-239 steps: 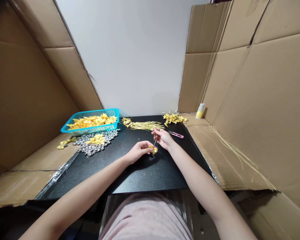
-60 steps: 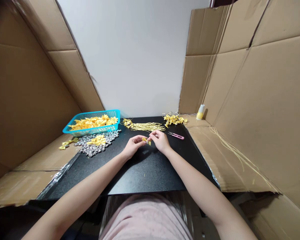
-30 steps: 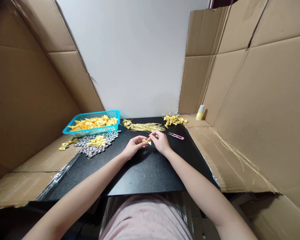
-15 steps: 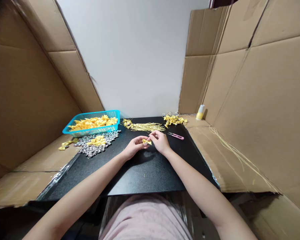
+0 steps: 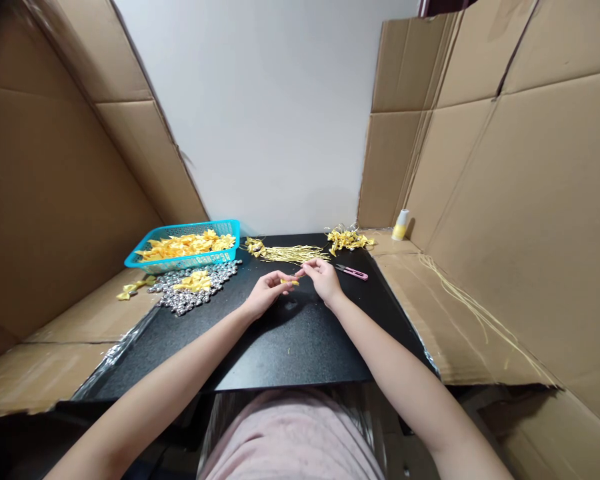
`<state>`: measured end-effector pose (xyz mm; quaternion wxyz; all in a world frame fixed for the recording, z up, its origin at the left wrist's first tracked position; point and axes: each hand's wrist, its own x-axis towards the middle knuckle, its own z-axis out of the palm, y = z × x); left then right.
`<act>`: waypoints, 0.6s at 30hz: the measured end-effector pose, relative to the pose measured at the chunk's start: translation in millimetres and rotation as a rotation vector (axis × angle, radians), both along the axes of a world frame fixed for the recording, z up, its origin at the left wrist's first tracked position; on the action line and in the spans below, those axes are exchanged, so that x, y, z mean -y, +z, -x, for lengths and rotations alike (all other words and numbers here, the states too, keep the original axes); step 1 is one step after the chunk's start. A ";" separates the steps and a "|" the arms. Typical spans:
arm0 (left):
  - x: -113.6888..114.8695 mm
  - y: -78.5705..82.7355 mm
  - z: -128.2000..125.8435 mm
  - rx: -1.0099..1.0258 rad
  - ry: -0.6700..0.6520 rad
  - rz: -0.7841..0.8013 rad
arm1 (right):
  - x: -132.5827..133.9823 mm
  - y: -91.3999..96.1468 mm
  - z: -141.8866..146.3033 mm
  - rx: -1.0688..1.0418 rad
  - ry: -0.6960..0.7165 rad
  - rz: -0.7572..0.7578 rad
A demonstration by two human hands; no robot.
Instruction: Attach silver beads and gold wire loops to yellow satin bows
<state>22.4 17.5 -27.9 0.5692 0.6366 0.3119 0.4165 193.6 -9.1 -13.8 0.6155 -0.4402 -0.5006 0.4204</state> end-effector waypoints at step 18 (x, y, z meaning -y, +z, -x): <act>17.0 5.6 -0.6 -0.283 -0.224 -0.334 | -9.4 0.3 -16.5 -0.393 0.018 0.266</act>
